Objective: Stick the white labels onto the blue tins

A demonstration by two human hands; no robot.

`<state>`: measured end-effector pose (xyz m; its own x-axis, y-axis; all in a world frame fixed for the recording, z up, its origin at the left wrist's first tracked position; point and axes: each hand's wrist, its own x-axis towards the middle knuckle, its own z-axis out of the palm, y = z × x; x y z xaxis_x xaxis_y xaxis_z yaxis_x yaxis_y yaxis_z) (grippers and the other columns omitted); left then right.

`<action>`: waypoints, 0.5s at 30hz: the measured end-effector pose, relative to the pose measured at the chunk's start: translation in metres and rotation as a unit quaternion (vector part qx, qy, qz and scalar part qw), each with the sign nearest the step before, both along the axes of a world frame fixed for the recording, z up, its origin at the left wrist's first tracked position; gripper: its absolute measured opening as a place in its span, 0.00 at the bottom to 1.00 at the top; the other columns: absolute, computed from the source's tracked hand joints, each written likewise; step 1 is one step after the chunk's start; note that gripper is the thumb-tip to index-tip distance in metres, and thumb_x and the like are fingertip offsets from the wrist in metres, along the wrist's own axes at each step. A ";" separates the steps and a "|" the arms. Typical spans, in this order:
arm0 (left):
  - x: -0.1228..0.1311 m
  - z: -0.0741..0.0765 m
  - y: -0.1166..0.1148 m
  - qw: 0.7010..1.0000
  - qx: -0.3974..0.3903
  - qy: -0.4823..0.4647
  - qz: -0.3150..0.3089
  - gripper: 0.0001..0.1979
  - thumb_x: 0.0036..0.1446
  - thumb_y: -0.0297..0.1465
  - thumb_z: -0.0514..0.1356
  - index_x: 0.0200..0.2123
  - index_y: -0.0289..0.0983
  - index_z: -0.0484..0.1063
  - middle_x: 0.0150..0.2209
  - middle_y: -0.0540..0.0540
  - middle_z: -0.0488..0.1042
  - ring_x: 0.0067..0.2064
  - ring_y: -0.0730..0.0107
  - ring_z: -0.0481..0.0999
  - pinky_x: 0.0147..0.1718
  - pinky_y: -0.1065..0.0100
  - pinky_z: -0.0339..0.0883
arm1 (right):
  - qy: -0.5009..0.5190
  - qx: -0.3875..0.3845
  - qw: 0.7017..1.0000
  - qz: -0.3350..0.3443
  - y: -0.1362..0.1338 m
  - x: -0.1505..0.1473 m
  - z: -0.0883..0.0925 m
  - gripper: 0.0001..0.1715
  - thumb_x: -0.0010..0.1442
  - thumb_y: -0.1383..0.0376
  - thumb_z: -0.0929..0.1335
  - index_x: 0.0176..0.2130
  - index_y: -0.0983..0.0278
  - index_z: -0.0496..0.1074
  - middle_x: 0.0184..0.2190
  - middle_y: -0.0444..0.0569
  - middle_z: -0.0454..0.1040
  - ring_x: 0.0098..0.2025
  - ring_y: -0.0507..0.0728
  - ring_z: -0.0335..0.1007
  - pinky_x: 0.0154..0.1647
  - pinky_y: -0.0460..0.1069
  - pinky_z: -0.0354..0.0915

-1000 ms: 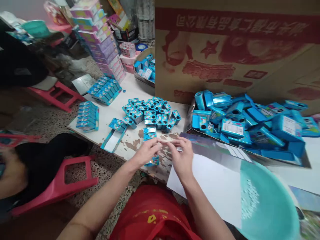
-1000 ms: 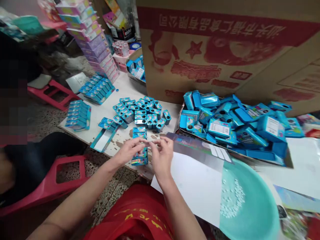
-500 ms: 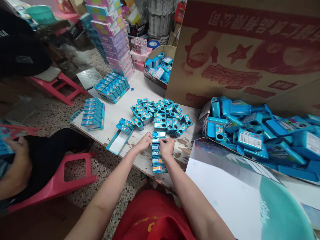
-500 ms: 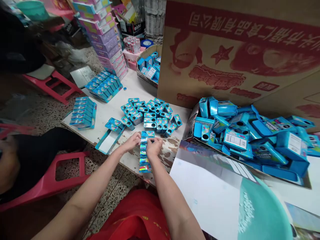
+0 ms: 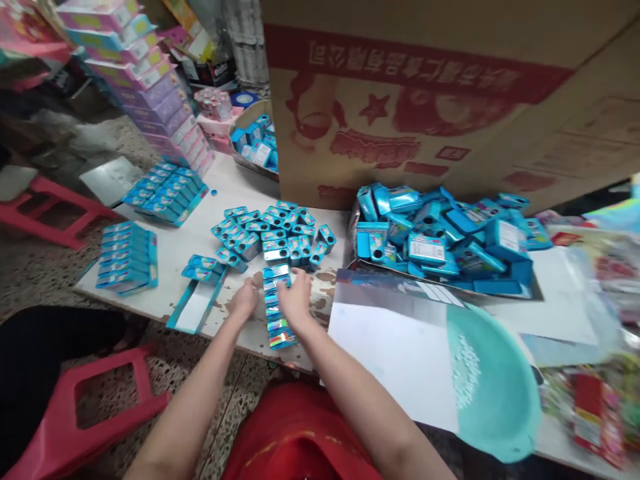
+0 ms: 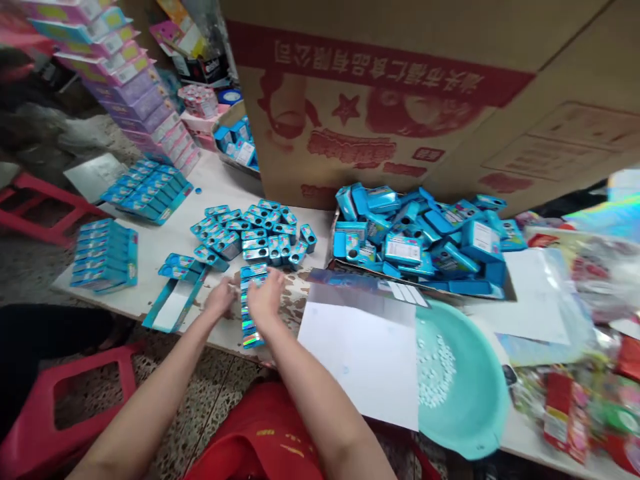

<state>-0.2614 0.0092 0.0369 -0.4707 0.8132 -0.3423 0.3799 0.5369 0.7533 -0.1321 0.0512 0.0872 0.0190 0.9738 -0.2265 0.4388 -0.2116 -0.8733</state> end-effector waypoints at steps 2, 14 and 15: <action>0.009 0.035 0.017 0.996 0.024 0.071 0.044 0.02 0.54 0.28 0.52 0.30 0.40 0.59 0.23 0.51 0.66 0.33 0.62 0.70 0.33 0.66 0.57 | 0.097 0.112 0.975 0.163 -0.013 0.030 0.052 0.10 0.52 0.66 0.68 0.37 0.61 0.71 0.36 0.47 0.75 0.40 0.56 0.71 0.43 0.50 0.66; 0.224 0.088 0.115 0.858 0.104 0.267 -0.425 0.12 0.55 0.32 0.59 0.43 0.36 0.69 0.45 0.41 0.72 0.48 0.54 0.67 0.44 0.59 0.59 | -0.377 0.152 0.901 0.151 0.102 0.276 0.033 0.28 0.46 0.55 0.73 0.46 0.62 0.71 0.44 0.56 0.73 0.47 0.67 0.66 0.46 0.62 0.60; 0.229 0.083 0.114 0.856 0.106 0.263 -0.433 0.14 0.55 0.32 0.60 0.45 0.36 0.68 0.46 0.41 0.71 0.49 0.55 0.67 0.45 0.58 0.58 | -0.393 0.116 0.897 0.167 0.100 0.280 0.025 0.31 0.45 0.55 0.74 0.48 0.61 0.71 0.44 0.55 0.73 0.47 0.68 0.66 0.46 0.62 0.60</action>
